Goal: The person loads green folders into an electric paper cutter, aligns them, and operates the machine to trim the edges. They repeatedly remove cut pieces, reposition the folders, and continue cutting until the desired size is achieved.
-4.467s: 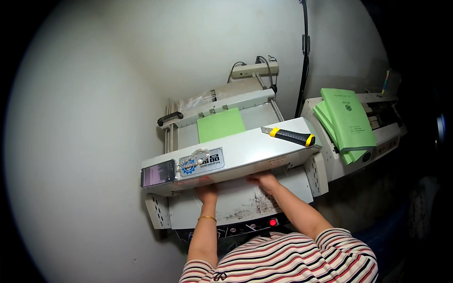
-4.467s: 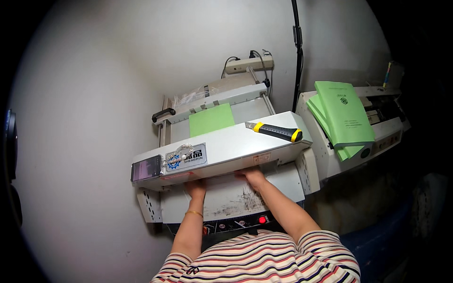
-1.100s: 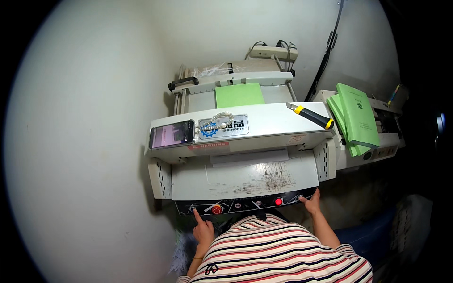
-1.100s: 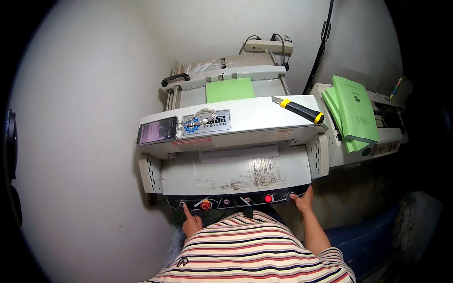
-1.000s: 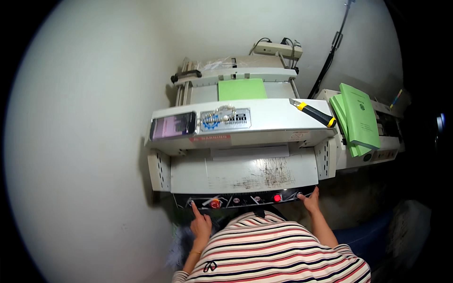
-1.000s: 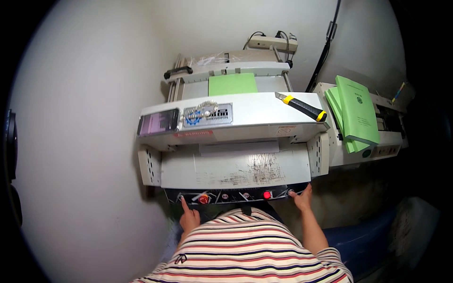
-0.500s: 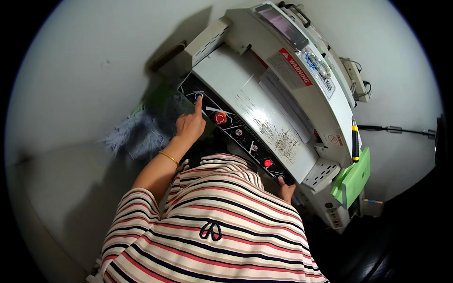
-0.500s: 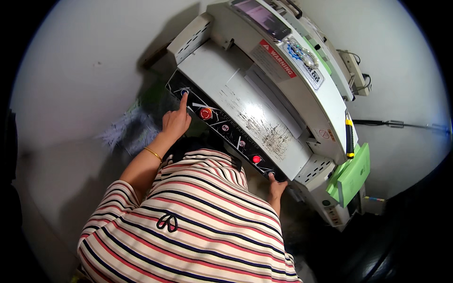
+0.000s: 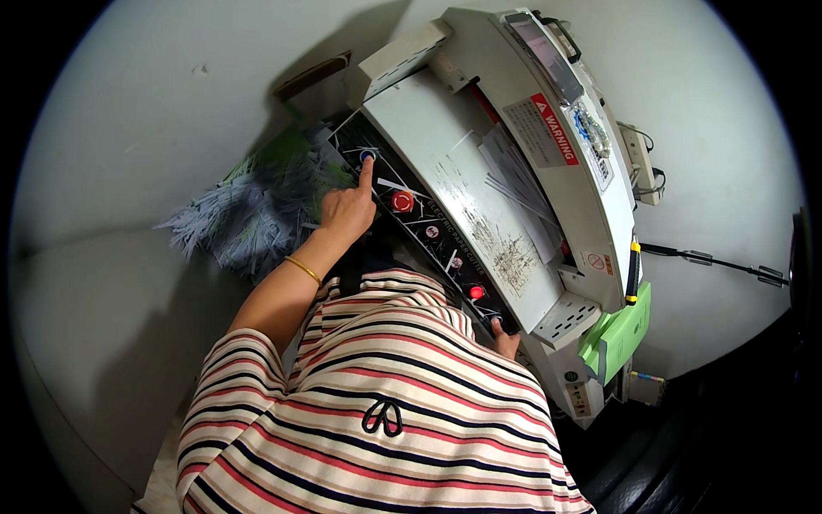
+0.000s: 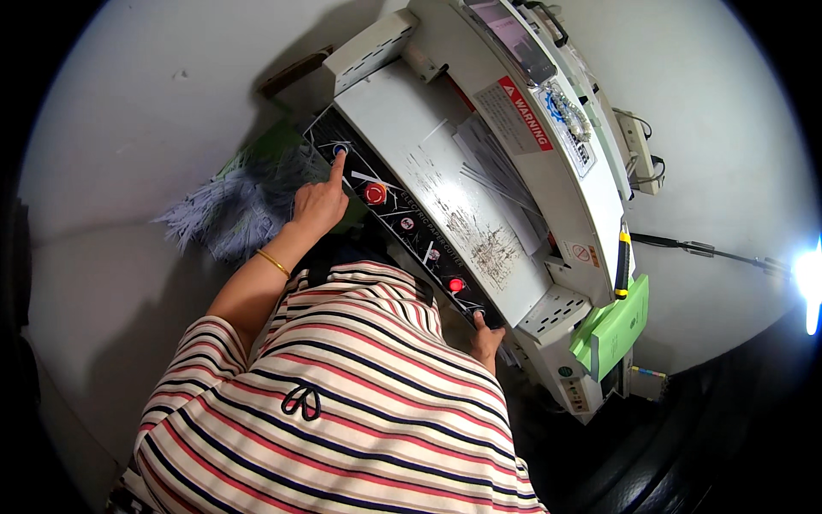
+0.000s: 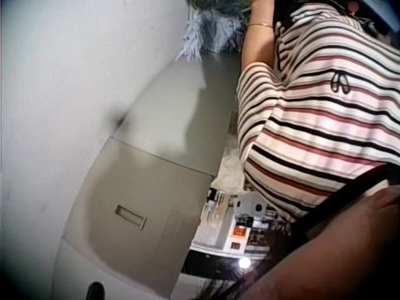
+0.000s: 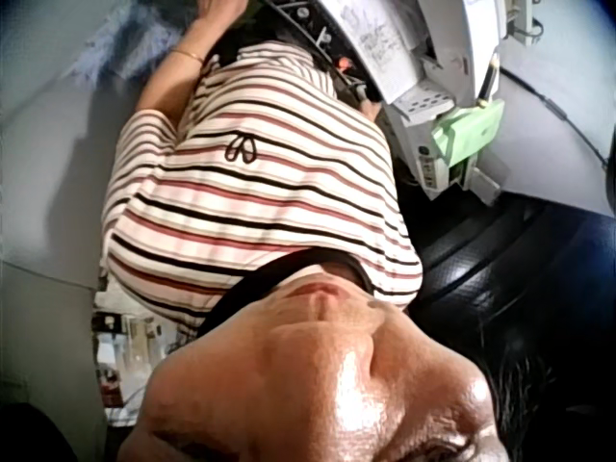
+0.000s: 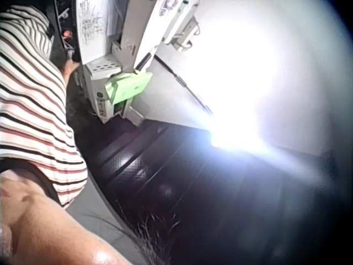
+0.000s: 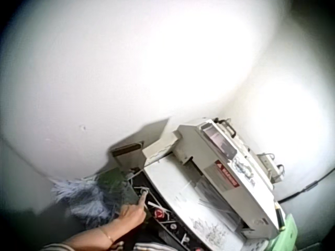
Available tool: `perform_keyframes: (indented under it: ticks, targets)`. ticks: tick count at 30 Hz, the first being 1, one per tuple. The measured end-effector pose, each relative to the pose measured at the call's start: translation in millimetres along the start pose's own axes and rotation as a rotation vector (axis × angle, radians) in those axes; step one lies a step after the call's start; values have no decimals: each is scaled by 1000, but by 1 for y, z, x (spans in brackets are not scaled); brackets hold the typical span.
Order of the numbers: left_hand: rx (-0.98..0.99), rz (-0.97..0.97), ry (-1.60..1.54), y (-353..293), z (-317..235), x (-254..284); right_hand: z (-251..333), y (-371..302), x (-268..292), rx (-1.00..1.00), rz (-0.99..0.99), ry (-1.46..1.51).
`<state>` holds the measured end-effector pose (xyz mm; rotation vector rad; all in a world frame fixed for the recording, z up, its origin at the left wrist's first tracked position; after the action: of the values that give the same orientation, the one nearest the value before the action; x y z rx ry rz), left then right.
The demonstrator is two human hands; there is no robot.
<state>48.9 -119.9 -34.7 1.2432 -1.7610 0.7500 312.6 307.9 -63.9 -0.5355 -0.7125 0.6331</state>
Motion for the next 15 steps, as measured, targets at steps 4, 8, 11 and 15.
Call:
perform_keyframes:
  ticks: [4,8,11,15]
  targets:
    - [2,12,-1,1,-2,1,0,-1,1,64,-30,-26]
    - [30,37,-17,1,2,-3,10,-10,-5,81,-30,-46]
    - [41,53,-14,4,-2,-5,-27,31,18,-3,-42,-48]
    - [29,45,-13,3,2,-5,-27,30,16,-42,-32,-35]
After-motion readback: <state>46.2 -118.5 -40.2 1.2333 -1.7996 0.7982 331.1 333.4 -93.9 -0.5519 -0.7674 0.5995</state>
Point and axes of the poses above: each hand's wrist, its own y-axis towards the middle knuckle, its own x-axis out of the back of the hand, z = x × y, the point moved 5 cm from there along y, towards the middle knuckle, and after that the axes turned 10 degrees about -x, right-handed, at the moved point
